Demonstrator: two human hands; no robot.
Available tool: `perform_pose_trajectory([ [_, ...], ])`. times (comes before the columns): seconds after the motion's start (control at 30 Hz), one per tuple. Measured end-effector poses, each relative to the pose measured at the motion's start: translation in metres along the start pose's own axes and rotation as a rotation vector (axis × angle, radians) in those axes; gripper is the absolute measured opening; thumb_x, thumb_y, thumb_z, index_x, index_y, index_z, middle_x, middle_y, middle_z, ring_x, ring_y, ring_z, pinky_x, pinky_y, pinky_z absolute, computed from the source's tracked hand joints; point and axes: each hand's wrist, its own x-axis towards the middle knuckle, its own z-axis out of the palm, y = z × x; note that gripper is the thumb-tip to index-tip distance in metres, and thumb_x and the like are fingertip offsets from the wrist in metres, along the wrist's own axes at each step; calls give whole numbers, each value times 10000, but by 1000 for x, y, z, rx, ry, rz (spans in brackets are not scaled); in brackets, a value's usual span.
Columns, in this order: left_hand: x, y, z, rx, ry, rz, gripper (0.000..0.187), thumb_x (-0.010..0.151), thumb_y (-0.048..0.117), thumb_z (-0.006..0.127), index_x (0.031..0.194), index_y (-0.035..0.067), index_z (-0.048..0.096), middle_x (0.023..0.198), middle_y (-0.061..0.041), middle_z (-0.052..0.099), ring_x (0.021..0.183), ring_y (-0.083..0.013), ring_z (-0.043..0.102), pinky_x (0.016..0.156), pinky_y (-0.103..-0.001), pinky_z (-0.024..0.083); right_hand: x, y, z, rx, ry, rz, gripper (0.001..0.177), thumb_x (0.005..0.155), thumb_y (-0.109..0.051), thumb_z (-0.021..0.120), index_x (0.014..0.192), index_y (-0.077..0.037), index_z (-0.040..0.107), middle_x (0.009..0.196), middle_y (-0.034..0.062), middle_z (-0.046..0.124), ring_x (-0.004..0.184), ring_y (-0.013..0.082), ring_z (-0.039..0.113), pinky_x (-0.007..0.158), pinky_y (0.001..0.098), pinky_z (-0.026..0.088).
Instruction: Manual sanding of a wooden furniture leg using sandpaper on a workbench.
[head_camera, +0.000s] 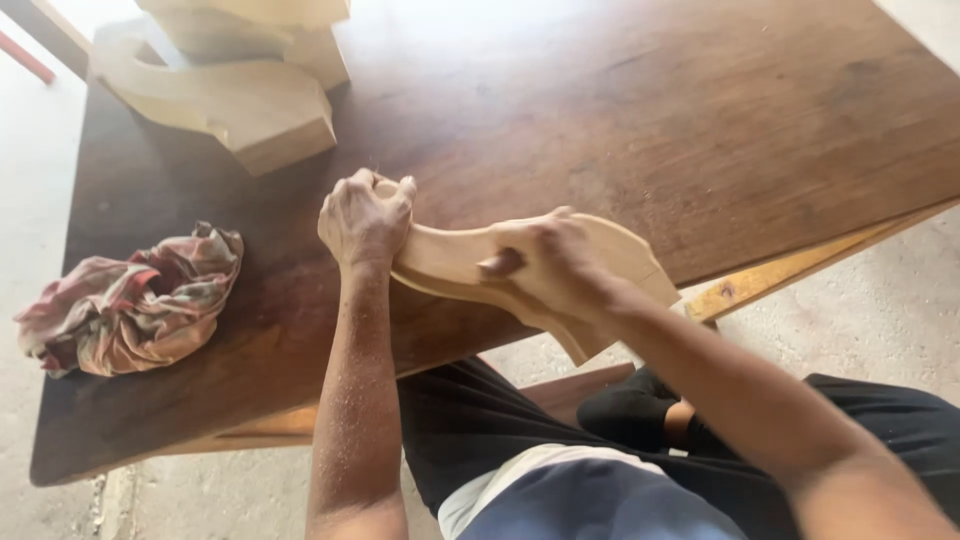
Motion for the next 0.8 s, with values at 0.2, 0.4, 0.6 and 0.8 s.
perform_pose_trajectory([
  [0.2, 3, 5, -9, -23, -62, -28, 403, 797, 518, 770, 920, 135, 780, 921, -111, 753, 892, -299, 717, 810, -471, 547, -16, 9, -28, 10, -73, -22, 400, 902, -331, 792, 622, -155, 568, 521, -27, 586, 455, 90, 540, 413, 321, 421],
  [0.4, 3, 4, 0, 21, -29, -26, 366, 820, 509, 762, 918, 158, 788, 930, -89, 763, 909, -274, 720, 824, -459, 546, -18, 14, -26, 56, -19, 71, 297, 892, -231, 762, 659, -144, 598, 536, -26, 587, 467, 75, 569, 396, 318, 449],
  [0.6, 1, 6, -6, 4, -101, -63, 391, 827, 523, 756, 963, 157, 777, 949, -92, 764, 925, -269, 718, 848, -455, 548, 22, 16, 9, 126, -32, -42, 198, 943, -189, 716, 767, -142, 639, 668, -34, 679, 575, 45, 642, 493, 260, 524],
  [0.8, 4, -1, 5, 16, -5, -7, 385, 806, 522, 765, 890, 146, 781, 922, -88, 750, 909, -275, 703, 807, -477, 539, 5, 42, -32, -25, -216, 106, 247, 947, -208, 718, 727, -133, 633, 636, -8, 659, 526, 68, 610, 465, 271, 530],
])
